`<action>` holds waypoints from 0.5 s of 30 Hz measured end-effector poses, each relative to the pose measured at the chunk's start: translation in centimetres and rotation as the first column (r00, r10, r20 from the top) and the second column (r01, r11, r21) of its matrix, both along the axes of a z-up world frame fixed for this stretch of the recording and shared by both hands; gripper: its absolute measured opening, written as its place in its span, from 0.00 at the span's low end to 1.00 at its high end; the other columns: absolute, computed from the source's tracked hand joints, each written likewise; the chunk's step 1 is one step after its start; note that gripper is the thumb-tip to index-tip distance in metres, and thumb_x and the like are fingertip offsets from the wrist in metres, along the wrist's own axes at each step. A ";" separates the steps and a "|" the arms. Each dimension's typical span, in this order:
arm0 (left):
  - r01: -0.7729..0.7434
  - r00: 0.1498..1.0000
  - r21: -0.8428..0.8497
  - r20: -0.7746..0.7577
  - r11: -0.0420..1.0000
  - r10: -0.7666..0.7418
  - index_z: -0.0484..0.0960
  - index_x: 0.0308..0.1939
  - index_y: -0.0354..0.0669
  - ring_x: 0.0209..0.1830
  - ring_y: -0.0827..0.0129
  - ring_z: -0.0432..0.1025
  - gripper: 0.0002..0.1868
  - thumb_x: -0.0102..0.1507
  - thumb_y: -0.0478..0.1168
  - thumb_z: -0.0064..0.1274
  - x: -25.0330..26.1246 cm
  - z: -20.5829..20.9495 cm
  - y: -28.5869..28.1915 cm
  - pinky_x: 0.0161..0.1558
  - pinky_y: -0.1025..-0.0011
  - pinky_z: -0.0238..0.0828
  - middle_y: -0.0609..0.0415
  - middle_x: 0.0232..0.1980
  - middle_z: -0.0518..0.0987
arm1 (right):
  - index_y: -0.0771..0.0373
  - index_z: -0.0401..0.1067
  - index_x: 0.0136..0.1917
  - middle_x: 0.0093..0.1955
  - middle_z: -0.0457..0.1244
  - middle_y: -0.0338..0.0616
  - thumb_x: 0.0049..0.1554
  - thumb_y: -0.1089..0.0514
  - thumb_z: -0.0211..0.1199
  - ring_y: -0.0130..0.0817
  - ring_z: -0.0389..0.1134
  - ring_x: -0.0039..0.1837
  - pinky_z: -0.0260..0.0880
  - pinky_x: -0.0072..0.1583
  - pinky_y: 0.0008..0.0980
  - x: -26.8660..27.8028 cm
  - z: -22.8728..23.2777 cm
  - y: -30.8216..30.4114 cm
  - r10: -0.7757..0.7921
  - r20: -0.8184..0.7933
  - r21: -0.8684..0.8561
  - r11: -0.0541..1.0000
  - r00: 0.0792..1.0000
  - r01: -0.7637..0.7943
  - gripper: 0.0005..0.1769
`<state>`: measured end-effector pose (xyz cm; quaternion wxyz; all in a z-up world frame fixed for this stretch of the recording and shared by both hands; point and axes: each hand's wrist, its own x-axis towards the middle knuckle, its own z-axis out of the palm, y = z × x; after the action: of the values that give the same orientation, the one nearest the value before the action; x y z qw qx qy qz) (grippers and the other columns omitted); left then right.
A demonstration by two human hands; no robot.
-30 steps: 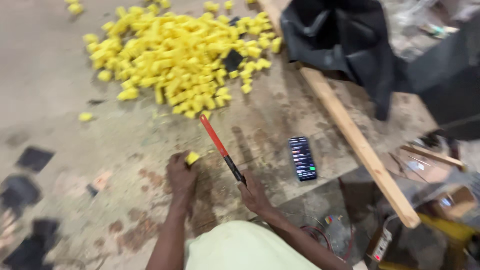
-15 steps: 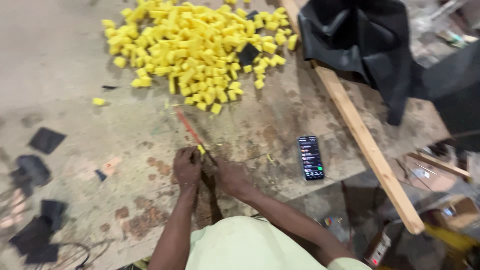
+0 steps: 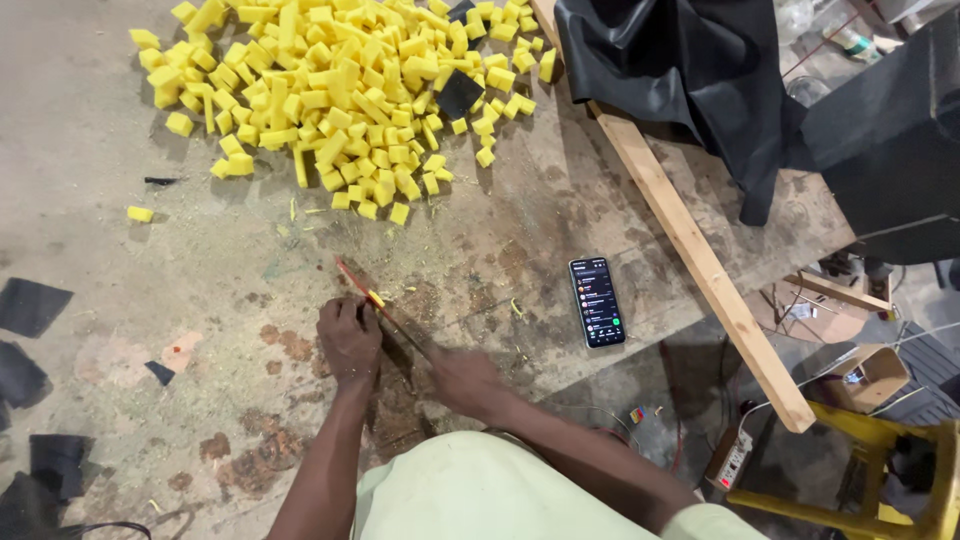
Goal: The person cuts yellow foam strips into small pieces using a knife on a table.
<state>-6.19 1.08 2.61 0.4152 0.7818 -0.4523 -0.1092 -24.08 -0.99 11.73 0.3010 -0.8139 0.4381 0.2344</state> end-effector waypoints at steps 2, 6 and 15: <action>0.021 0.997 0.000 0.073 1.000 -0.021 0.83 0.43 0.37 0.48 0.48 0.71 0.07 0.63 0.36 0.59 0.1 -0.2 -0.3 0.52 0.53 0.67 0.44 0.45 0.76 | 0.60 0.55 0.73 0.33 0.64 0.44 0.59 0.57 0.52 0.36 0.63 0.31 0.62 0.28 0.36 2.4 -0.7 -1.2 -0.017 -0.053 -0.007 1.000 0.998 0.016 0.29; -0.005 0.989 0.078 0.148 0.997 -0.007 0.81 0.43 0.36 0.52 0.48 0.68 0.09 0.63 0.38 0.57 -0.3 -0.5 -0.4 0.56 0.54 0.65 0.43 0.47 0.73 | 0.62 0.62 0.67 0.32 0.63 0.42 0.69 0.53 0.42 0.34 0.61 0.30 0.57 0.28 0.38 1.7 -1.9 -1.2 -0.080 0.105 0.013 0.997 0.991 0.080 0.18; 0.016 0.977 0.162 0.207 0.987 -0.050 0.76 0.48 0.34 0.54 0.47 0.64 0.13 0.68 0.42 0.50 -0.5 -1.5 0.0 0.58 0.51 0.62 0.41 0.50 0.70 | 0.64 0.59 0.67 0.29 0.60 0.42 0.63 0.58 0.48 0.36 0.61 0.28 0.56 0.30 0.40 -5.1 -2.7 2.3 0.088 -0.003 0.001 0.996 0.996 -0.088 0.19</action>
<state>-6.72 1.13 1.08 0.2992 0.8119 -0.4966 -0.0687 -29.16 1.35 9.00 0.2899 -0.8320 0.4021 0.2490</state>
